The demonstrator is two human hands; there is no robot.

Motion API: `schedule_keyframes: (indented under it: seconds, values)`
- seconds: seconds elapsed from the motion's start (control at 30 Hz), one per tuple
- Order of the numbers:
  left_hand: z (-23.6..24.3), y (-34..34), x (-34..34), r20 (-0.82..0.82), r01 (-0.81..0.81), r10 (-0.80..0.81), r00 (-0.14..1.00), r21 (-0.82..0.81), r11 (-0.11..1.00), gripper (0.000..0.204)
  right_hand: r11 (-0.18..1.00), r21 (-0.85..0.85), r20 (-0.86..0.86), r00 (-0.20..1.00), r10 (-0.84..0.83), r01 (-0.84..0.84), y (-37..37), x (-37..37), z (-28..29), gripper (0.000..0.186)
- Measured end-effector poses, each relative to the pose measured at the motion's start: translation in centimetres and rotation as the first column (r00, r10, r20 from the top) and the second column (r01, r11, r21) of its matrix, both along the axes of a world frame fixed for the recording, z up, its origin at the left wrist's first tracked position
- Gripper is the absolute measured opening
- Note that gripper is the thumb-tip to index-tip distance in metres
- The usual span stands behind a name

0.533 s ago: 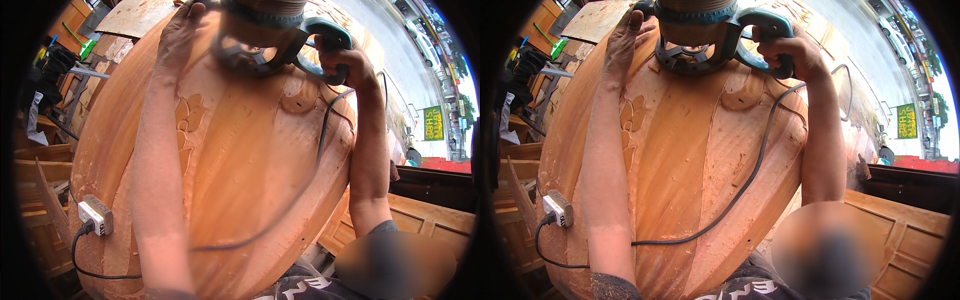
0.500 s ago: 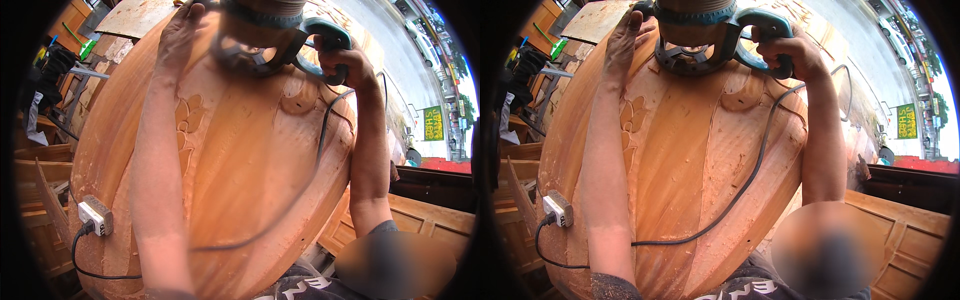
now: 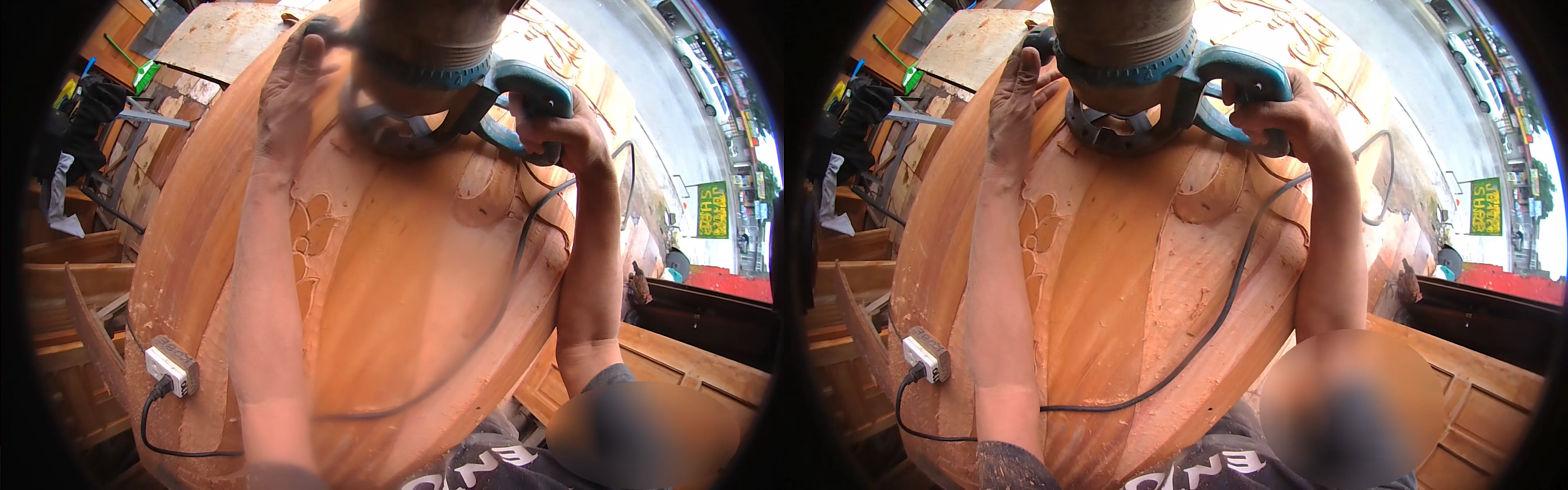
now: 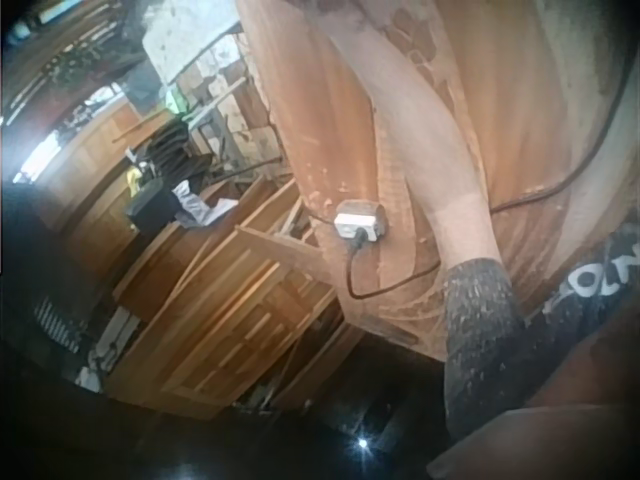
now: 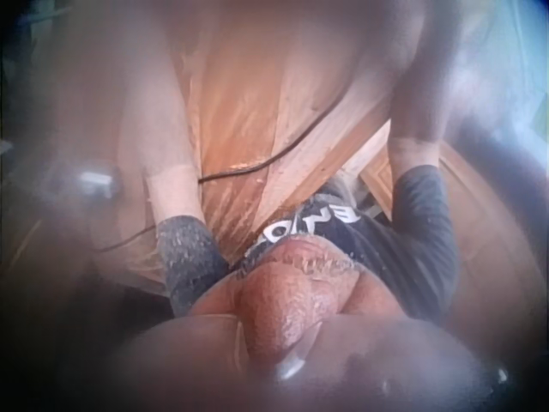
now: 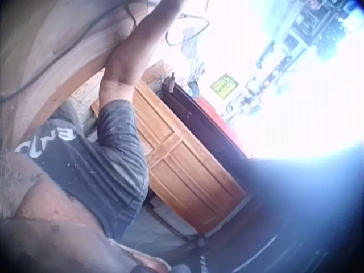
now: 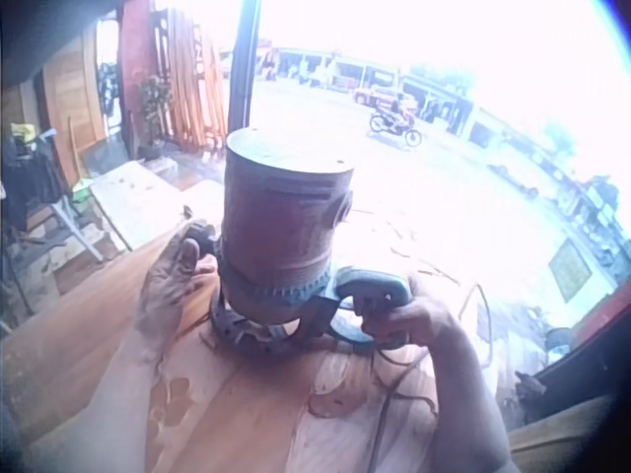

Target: The person carves decorative patterns into a wooden surface using a handheld power router, moving the tool along guided paths to create floral designs.

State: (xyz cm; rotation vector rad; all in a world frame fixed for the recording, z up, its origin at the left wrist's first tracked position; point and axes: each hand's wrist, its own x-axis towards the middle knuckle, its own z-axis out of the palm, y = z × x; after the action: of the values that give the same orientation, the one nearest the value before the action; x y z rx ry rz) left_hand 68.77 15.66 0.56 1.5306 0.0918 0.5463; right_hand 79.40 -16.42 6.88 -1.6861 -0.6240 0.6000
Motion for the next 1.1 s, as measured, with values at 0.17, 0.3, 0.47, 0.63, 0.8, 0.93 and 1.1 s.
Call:
schedule_keyframes:
  seconds: [0.17, 0.3, 0.47, 0.63, 0.8, 0.93, 1.1]
  values:
    - [0.2, -0.6, -0.3, -0.036, -0.045, 0.043, 0.998, -0.067, 0.997, 0.073, 0.999, -0.032, 0.034, 0.999, -0.003, 0.004, 0.0, 0.1, 0.3, 0.024]
    - [2.5, -2.0, -0.5, -0.103, -0.135, 0.129, 0.986, -0.055, 0.989, 0.078, 1.0, -0.013, -0.025, 1.0, 0.018, -0.019, -0.5, 0.4, 0.2, 0.025]
    - [-0.3, 0.3, 0.3, -0.038, -0.082, 0.077, 0.996, -0.171, 0.982, 0.055, 0.998, 0.037, -0.033, 0.999, 0.043, -0.042, -1.0, 0.5, -0.1, 0.03]
    - [0.1, 0.2, 0.0, -0.006, -0.053, 0.053, 0.999, -0.12, 0.991, 0.056, 0.995, 0.067, -0.029, 0.996, 0.082, -0.079, -1.3, 0.7, -0.4, 0.034]
    - [0.0, 0.1, 0.1, 0.021, -0.026, 0.028, 0.999, -0.094, 0.995, 0.058, 0.996, 0.04, -0.001, 0.996, 0.084, -0.084, -1.7, 0.8, -0.6, 0.033]
    - [0.2, 0.4, 0.0, 0.041, -0.012, 0.015, 0.999, -0.068, 0.998, 0.059, 0.994, 0.02, 0.018, 0.994, 0.103, -0.104, -1.9, 1.0, -0.6, 0.032]
    - [0.0, -0.1, 0.1, 0.064, 0.009, -0.006, 0.998, -0.041, 0.999, 0.06, 0.996, 0.028, -0.001, 0.996, 0.084, -0.084, -2.5, 1.0, -0.4, 0.032]
